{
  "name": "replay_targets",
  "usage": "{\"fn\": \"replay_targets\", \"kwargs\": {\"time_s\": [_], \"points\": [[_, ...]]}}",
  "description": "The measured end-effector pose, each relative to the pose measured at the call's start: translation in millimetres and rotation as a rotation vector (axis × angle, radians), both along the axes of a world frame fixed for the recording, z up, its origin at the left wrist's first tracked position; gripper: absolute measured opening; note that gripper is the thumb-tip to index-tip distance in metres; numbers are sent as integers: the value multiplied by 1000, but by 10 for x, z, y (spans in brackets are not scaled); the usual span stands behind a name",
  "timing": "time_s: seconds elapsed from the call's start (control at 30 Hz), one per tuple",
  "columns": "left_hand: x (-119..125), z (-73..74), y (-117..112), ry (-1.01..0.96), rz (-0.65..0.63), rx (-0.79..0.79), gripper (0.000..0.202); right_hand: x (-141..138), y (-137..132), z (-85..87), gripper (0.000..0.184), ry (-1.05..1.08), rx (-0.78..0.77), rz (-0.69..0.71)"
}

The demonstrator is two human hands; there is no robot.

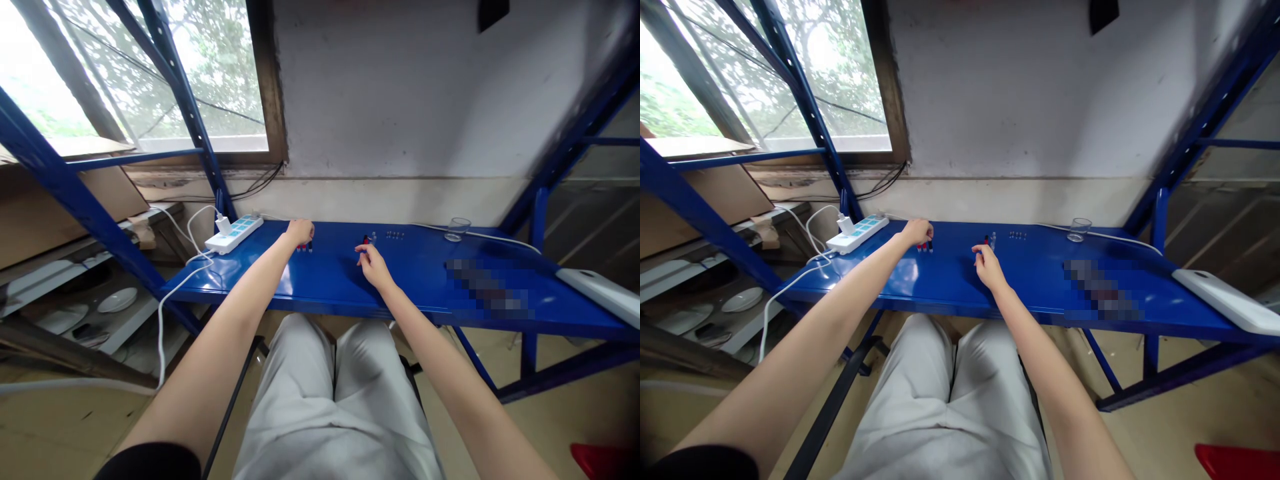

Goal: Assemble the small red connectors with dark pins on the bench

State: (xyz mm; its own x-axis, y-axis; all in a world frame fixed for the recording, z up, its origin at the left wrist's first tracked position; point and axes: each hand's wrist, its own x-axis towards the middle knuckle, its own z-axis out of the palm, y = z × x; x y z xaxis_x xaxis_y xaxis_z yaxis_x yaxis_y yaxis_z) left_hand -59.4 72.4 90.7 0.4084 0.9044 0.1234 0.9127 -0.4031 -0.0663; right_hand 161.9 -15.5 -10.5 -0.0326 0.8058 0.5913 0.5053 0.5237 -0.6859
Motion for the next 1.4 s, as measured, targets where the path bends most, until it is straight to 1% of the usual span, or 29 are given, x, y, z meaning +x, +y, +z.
{"fn": "replay_targets", "kwargs": {"time_s": [0.17, 0.5, 0.9, 1.4], "points": [[12, -12, 9, -19, -2, -19, 16, -1, -3, -3, 22, 1, -5, 7], [24, -24, 27, -13, 5, -4, 16, 1, 10, -13, 21, 2, -15, 9], [13, -40, 38, 24, 17, 9, 23, 1, 16, -13, 21, 4, -2, 9], [1, -18, 6, 52, 21, -10, 26, 3, 5, -5, 20, -4, 12, -23]]}}
